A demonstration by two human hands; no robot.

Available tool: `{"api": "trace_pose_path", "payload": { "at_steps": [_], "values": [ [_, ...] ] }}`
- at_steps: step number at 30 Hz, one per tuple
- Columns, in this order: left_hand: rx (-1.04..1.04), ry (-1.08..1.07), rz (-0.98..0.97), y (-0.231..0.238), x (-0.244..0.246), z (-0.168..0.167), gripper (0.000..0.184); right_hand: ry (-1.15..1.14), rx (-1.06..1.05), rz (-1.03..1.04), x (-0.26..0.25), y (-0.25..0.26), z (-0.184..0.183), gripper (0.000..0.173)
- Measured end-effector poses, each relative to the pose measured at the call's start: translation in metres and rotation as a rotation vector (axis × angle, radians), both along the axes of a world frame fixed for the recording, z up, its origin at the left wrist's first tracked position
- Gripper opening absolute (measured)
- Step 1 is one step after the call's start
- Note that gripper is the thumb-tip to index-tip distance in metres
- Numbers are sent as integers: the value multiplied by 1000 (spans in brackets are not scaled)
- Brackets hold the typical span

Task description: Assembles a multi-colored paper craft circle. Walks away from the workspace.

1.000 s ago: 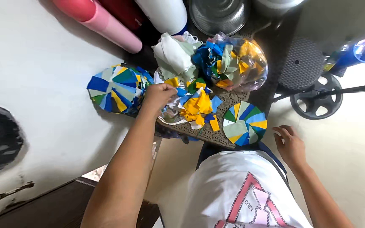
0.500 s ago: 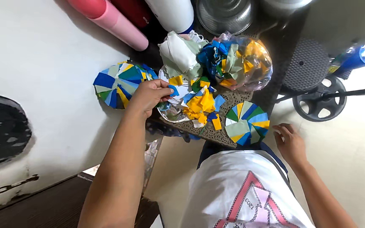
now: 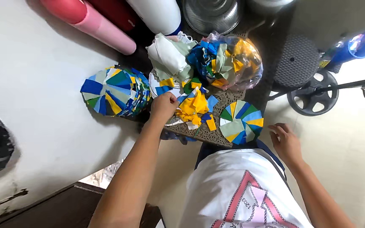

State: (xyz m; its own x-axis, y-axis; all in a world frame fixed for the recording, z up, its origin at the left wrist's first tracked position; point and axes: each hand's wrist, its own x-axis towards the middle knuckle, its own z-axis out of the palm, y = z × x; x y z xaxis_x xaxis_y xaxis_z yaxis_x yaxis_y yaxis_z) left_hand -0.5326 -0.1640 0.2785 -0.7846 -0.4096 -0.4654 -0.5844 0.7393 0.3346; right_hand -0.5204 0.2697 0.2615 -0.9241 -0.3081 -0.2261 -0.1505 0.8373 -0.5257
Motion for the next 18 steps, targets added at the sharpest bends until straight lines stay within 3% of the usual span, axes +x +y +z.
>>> {"api": "trace_pose_path", "payload": {
  "at_steps": [7, 18],
  "values": [
    [39, 17, -7, -2, 1, 28, 21, 27, -18, 17, 2, -2, -3, 24],
    [314, 192, 163, -11, 1, 88, 9, 92, -106, 80, -8, -23, 4, 23]
  ]
}}
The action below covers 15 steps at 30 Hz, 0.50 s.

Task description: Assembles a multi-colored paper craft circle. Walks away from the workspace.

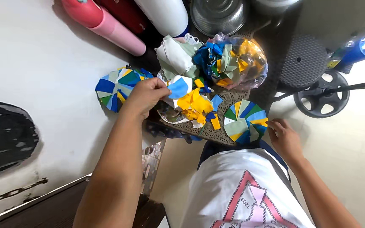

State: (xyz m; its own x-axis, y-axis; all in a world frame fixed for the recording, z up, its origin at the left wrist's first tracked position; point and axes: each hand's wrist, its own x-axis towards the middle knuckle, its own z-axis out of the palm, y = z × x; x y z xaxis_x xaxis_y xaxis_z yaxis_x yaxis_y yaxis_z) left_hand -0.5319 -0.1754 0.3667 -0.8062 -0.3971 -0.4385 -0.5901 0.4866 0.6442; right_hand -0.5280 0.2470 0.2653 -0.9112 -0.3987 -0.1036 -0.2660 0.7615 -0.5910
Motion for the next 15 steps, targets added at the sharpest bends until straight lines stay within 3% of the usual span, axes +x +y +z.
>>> {"api": "trace_pose_path", "payload": {
  "at_steps": [3, 8, 11, 13, 15],
  "values": [
    [49, -57, -21, 4, 0, 7, 7, 16, -15, 38, 0, -7, -2, 23],
    [312, 4, 70, 11, 3, 21, 14, -16, -71, 79, -5, -26, 5, 22],
    [477, 43, 116, 24, 14, 22, 16, -113, -222, 104, -8, -56, 25, 22],
    [509, 54, 81, 46, 25, 20, 16, -263, -420, 77, -8, -82, 43, 28],
    [534, 63, -11, 79, 37, 18, 8, -670, -678, 16, -7, -104, 62, 44]
  ]
}}
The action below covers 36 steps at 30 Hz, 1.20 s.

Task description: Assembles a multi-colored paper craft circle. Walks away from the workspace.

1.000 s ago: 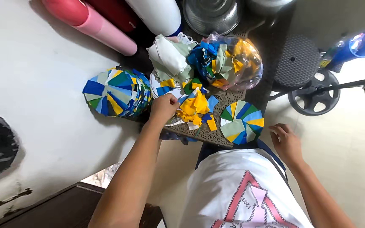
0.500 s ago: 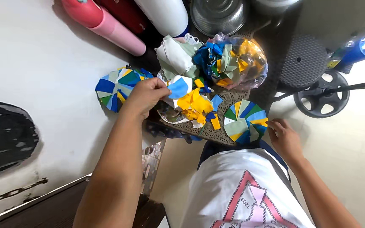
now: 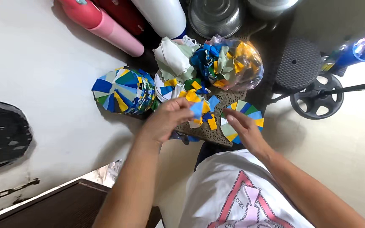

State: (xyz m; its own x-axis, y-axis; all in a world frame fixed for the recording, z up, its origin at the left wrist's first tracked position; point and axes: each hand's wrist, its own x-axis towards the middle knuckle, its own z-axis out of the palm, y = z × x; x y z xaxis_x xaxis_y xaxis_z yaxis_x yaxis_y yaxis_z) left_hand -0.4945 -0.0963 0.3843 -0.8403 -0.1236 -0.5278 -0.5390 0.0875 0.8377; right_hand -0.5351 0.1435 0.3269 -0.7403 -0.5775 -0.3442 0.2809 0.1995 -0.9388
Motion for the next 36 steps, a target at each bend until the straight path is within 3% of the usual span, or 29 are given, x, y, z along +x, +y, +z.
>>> {"api": "trace_pose_path", "payload": {
  "at_steps": [2, 5, 8, 10, 12, 14, 17, 20, 27, 36],
  "values": [
    [40, 13, -105, 36, 11, -2, 8, -440, -257, -44, 4, -12, 3, 54],
    [46, 57, -79, 54, 18, -6, 14, -848, -395, -140, 4, -7, -8, 73],
    [-103, 61, 56, 46, 24, -23, 16, -963, -380, -115, 2, 6, -19, 84],
    [4, -35, 28, 46, 31, -36, 27, -963, -331, -64, 0, 10, -21, 85],
    [146, -107, 19, 55, 41, -50, 30, -935, -294, 9, 2, 16, -25, 81],
    [162, -125, 59, 69, 51, -63, 24, -881, -231, 85, 6, 23, -28, 68],
    [41, -77, 95, 91, 68, -90, 15, -774, -100, 200, 14, 37, -35, 40],
    [-86, -40, 18, 104, 79, -110, 16, -650, 83, 237, 20, 46, -42, 25],
    [-319, -40, -16, 110, 58, -123, 21, 40, 532, 342, 0, 35, -47, 23],
    [-530, -73, 3, 102, 20, -121, 16, 228, 627, 300, -26, 9, -57, 16]
  ]
}}
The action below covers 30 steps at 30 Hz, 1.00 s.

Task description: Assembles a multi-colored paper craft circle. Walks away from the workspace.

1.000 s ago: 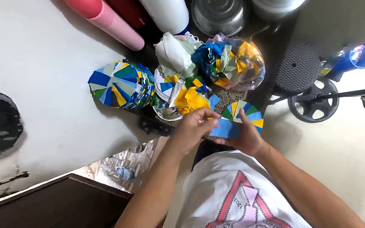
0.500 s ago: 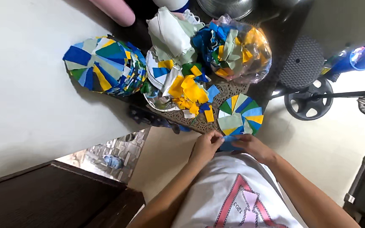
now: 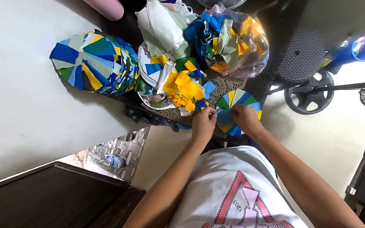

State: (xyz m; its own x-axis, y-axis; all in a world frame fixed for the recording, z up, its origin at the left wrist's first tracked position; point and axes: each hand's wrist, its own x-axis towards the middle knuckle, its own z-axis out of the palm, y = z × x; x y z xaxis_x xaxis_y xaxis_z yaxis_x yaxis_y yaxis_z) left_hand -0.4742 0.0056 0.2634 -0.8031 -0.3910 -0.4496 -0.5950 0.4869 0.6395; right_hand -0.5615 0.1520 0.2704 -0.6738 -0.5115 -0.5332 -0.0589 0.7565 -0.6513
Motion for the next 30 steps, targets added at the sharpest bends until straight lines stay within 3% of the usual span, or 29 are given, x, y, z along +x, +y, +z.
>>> {"api": "trace_pose_path", "payload": {
  "at_steps": [30],
  "values": [
    [-110, 18, -21, -1, -17, -12, 28, 47, 138, -15, -9, -5, -5, 19]
  ]
}}
